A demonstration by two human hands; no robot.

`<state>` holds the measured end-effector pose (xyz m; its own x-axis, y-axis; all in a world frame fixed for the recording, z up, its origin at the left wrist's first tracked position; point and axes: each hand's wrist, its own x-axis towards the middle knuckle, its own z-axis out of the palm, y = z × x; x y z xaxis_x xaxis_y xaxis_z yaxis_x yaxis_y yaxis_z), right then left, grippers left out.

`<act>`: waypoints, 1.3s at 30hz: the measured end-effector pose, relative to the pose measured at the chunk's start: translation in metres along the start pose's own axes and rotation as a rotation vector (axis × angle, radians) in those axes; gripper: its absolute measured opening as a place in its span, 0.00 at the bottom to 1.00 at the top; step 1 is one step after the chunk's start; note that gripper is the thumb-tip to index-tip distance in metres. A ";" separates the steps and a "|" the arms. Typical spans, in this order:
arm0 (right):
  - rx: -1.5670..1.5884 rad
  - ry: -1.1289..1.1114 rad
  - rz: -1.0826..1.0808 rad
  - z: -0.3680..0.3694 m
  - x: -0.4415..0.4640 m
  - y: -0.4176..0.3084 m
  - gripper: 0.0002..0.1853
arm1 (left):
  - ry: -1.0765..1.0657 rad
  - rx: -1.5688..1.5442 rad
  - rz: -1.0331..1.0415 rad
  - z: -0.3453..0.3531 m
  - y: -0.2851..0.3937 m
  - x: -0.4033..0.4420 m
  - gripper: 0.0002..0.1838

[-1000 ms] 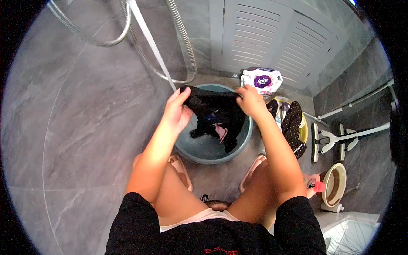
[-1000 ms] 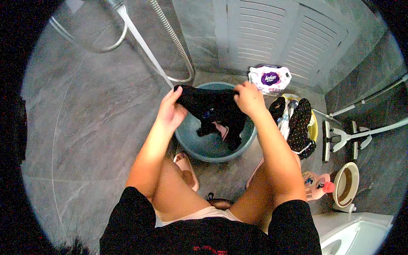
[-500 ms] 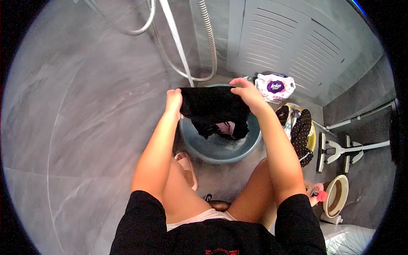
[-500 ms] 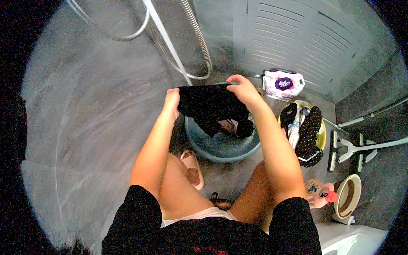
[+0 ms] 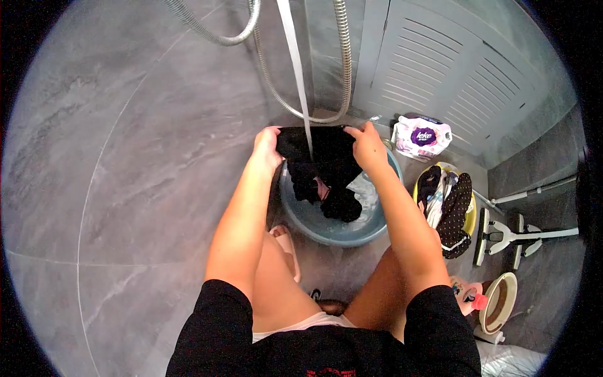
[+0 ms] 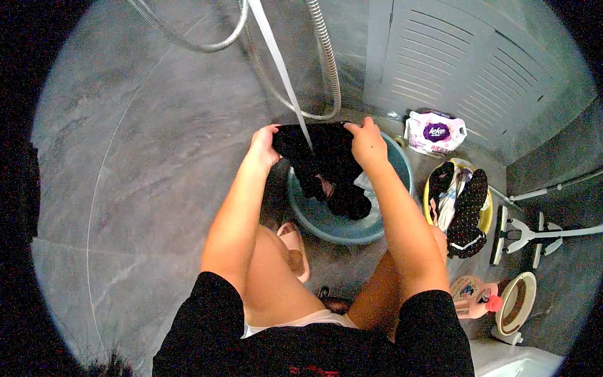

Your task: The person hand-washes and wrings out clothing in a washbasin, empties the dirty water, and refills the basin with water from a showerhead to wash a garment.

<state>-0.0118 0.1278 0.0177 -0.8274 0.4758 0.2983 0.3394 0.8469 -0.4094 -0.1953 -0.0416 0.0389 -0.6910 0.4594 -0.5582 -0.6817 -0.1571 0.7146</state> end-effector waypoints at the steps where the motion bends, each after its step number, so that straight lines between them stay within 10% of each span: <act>1: -0.049 0.013 0.060 0.002 0.000 -0.005 0.24 | -0.078 0.050 0.042 -0.004 -0.002 0.009 0.10; 15: -0.083 -0.464 0.336 0.001 0.002 -0.021 0.38 | 0.017 0.503 0.121 0.006 0.009 -0.012 0.14; 18: 0.009 -0.285 0.221 0.030 0.006 0.009 0.38 | -0.108 0.437 0.116 -0.003 0.003 0.006 0.16; 20: 0.712 -0.235 0.364 0.033 0.014 0.019 0.39 | -0.187 0.417 0.107 -0.008 0.003 0.012 0.16; 24: 1.349 -0.042 0.708 -0.008 0.012 -0.018 0.16 | -0.183 0.409 0.113 -0.002 0.010 -0.008 0.16; 39: 1.546 0.123 0.615 -0.029 0.009 -0.005 0.11 | -0.104 0.477 0.080 -0.009 -0.004 0.000 0.14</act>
<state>-0.0083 0.1346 0.0472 -0.6838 0.7048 -0.1892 -0.2155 -0.4427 -0.8704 -0.1949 -0.0491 0.0324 -0.6921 0.5510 -0.4663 -0.4246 0.2117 0.8803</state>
